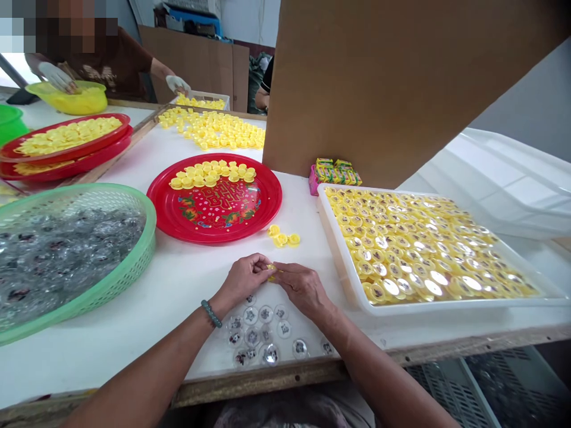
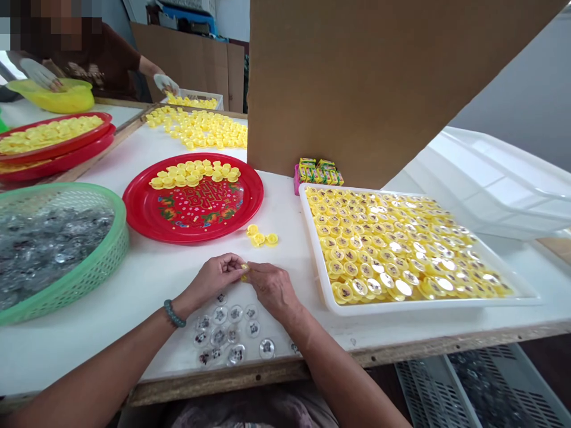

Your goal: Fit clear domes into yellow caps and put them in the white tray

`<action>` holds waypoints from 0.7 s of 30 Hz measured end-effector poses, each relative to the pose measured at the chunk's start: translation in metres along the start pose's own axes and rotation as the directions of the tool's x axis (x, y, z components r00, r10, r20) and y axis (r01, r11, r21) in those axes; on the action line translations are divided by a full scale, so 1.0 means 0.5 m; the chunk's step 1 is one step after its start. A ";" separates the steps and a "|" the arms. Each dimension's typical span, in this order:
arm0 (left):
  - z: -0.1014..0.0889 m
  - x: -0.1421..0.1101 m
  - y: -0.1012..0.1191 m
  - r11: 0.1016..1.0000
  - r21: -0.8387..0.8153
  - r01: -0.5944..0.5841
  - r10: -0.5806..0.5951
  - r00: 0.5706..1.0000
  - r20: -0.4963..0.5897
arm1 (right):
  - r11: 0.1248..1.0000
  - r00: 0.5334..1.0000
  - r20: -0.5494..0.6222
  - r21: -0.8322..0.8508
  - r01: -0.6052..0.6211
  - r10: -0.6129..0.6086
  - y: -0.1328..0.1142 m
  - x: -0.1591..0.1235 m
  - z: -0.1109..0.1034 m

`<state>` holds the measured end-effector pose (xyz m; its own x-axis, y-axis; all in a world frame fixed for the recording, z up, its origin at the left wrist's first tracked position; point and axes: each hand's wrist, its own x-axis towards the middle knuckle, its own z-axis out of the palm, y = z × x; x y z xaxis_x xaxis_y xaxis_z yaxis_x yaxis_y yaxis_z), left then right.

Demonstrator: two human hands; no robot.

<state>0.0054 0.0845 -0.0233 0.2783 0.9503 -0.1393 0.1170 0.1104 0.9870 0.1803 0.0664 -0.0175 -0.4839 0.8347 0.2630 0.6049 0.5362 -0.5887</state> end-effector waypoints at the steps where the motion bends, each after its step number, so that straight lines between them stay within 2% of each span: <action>1: 0.002 0.000 -0.002 0.999 -0.021 0.026 -0.026 1.000 -0.011 | 1.000 1.000 -0.005 -0.026 0.008 -0.009 0.000 -0.002 0.001; 6: 0.006 0.004 -0.007 0.991 -0.072 0.111 -0.114 0.993 -0.037 | 0.991 0.994 -0.072 -0.118 0.070 -0.079 0.004 -0.018 0.007; 10: 0.006 0.004 -0.005 0.985 -0.090 0.149 -0.152 0.988 -0.036 | 0.977 0.989 -0.075 -0.179 0.112 -0.127 0.010 -0.029 0.008; 13: 0.006 0.003 -0.006 0.981 -0.099 0.168 -0.173 0.984 -0.041 | 0.985 0.986 -0.099 -0.120 0.122 -0.134 0.017 -0.027 0.010; 17: 0.005 0.002 -0.006 0.981 -0.108 0.163 -0.168 0.985 -0.037 | 0.997 0.977 -0.203 0.028 0.078 -0.071 0.020 -0.015 0.017; 21: 0.001 -0.004 0.000 0.982 -0.061 0.180 -0.181 0.983 -0.024 | 0.998 0.970 -0.243 0.047 0.043 -0.031 0.009 -0.009 0.023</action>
<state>0.0052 0.0826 -0.0230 0.2296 0.9212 -0.3141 0.1071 0.2969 0.9489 0.1779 0.0636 -0.0305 -0.3342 0.8235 0.4584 0.5529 0.5652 -0.6123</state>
